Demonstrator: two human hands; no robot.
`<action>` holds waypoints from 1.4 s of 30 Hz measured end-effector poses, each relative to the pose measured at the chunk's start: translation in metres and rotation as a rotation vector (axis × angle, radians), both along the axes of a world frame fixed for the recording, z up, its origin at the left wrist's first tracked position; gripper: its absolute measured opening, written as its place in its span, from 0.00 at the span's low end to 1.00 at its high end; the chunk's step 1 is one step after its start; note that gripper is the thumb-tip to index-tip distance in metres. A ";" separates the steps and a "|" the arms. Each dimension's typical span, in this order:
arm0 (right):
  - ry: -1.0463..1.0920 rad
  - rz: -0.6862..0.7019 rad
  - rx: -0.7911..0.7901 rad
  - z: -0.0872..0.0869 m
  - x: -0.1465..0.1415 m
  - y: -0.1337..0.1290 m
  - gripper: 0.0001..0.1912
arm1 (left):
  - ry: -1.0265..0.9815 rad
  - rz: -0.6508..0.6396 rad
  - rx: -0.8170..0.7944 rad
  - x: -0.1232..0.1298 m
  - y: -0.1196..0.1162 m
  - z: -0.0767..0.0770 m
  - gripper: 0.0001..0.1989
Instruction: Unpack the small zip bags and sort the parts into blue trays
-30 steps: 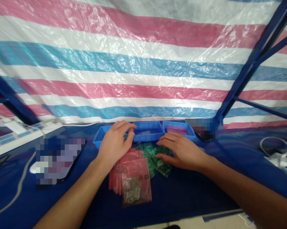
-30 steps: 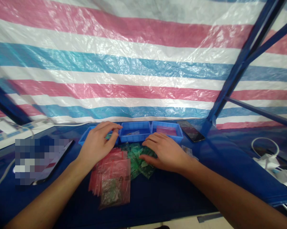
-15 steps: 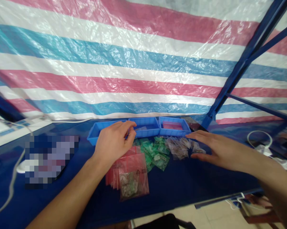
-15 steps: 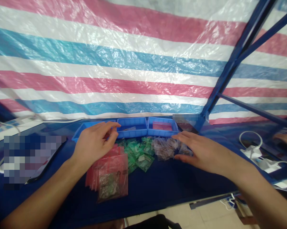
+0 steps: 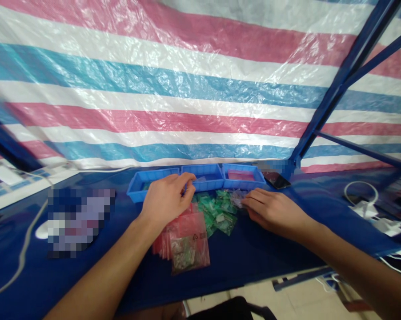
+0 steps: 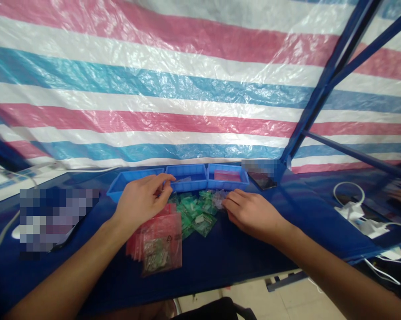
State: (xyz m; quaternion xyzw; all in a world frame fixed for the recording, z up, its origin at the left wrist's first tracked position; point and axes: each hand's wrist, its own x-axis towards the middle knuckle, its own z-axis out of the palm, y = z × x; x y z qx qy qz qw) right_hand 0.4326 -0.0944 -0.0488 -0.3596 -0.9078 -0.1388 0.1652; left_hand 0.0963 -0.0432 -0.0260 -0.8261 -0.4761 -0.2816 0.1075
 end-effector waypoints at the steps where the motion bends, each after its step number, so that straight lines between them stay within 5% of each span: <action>1: 0.019 0.009 0.001 0.007 -0.002 0.003 0.11 | -0.002 0.000 -0.005 0.000 0.000 0.000 0.15; 8: 0.216 0.167 0.020 0.047 -0.034 0.020 0.12 | 0.000 0.011 -0.025 0.001 -0.001 0.000 0.15; 12: 0.167 0.388 0.006 0.033 -0.064 0.031 0.11 | 0.000 0.035 -0.021 -0.001 0.000 -0.001 0.15; 15: 0.110 0.458 -0.126 0.024 -0.074 0.040 0.20 | -0.005 0.043 -0.021 -0.001 0.000 -0.002 0.15; 20: 0.141 0.468 -0.136 0.016 -0.067 0.050 0.28 | -0.006 0.018 -0.037 0.000 -0.001 -0.002 0.15; 27: 0.189 0.435 -0.061 -0.012 -0.057 0.048 0.15 | 0.051 -0.191 -0.056 0.004 -0.004 -0.001 0.14; 32: 0.277 0.468 -0.127 -0.008 -0.056 0.041 0.11 | 0.057 -0.340 0.005 0.008 -0.005 -0.002 0.14; 42: 0.318 0.513 -0.166 -0.017 -0.057 0.043 0.21 | -0.088 -0.394 -0.028 0.011 -0.007 0.002 0.14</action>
